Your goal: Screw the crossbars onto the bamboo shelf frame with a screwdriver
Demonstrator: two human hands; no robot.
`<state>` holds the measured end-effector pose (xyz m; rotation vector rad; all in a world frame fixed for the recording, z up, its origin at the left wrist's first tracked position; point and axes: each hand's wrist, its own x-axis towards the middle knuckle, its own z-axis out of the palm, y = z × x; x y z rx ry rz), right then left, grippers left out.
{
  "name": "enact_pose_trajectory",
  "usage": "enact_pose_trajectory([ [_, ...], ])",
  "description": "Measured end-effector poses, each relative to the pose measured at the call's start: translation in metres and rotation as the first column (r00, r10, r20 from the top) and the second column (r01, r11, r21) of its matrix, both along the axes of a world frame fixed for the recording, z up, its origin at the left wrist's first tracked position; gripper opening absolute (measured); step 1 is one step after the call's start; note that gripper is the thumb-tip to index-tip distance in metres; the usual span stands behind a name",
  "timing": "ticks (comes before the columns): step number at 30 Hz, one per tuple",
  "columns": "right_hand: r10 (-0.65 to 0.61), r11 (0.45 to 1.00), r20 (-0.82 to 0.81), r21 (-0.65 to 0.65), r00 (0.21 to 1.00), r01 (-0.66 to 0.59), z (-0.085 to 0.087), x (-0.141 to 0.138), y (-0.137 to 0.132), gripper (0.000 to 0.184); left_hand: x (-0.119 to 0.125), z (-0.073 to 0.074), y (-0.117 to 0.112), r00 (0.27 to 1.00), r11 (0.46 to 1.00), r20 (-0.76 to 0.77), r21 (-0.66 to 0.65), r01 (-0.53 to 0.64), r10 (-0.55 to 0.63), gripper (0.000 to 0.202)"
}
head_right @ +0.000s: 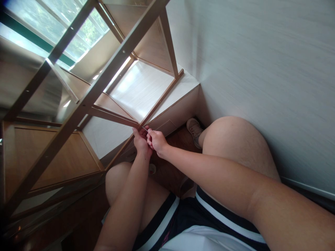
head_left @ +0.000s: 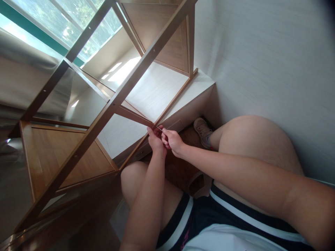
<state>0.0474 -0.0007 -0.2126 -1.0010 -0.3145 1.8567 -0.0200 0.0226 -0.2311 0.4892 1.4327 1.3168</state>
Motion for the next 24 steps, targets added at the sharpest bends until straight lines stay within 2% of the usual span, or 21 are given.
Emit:
enact_pose_trajectory([
  [8, 0.008, 1.0, 0.075, 0.011, 0.997, -0.009, -0.002, -0.001, 0.0, 0.039, 0.001, 0.002, 0.0, 1.0, 1.0, -0.003, 0.014, 0.006, -0.005, 0.067],
  [14, 0.018, 0.998, 0.229, 0.06, 0.973, -0.033, -0.003, -0.002, 0.0, 0.041, 0.001, 0.001, 0.0, 1.0, 1.0, -0.009, 0.03, -0.007, 0.008, 0.066],
  [19, -0.041, 0.987, 0.456, 0.159, 0.889, -0.035, -0.008, 0.001, 0.002, 0.044, 0.001, -0.003, 0.002, 1.0, 0.999, -0.001, 0.039, -0.019, 0.019, 0.065],
  [24, -0.102, 0.978, 0.585, 0.206, 0.804, -0.025, -0.008, 0.008, 0.002, 0.034, 0.0, -0.004, 0.003, 0.999, 0.999, 0.018, 0.04, -0.027, 0.026, 0.064],
])
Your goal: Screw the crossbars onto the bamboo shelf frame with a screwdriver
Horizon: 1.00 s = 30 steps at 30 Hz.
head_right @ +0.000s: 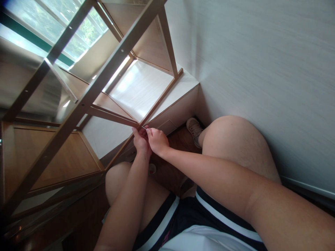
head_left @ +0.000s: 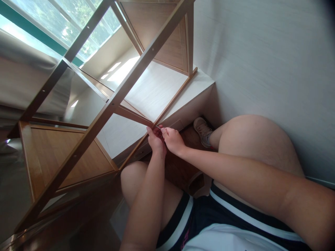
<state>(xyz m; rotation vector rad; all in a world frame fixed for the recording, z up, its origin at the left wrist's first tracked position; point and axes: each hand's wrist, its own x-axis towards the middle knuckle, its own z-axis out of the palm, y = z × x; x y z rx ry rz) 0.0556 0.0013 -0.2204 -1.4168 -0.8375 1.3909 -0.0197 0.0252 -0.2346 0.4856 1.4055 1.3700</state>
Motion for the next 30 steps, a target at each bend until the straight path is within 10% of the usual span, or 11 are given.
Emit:
enact_pose_trajectory([
  [17, 0.049, 0.942, -0.632, -0.229, 0.773, -0.247, 0.008, 0.0, 0.006, 0.036, 0.0, 0.006, -0.001, 0.992, 0.977, 0.09, -0.184, 0.107, -0.092, 0.076],
  [30, -0.031, 0.97, -0.67, -0.199, 0.741, -0.139, 0.009, -0.006, 0.0, 0.036, 0.0, 0.003, 0.0, 0.99, 0.976, 0.09, -0.178, 0.123, -0.108, 0.079],
])
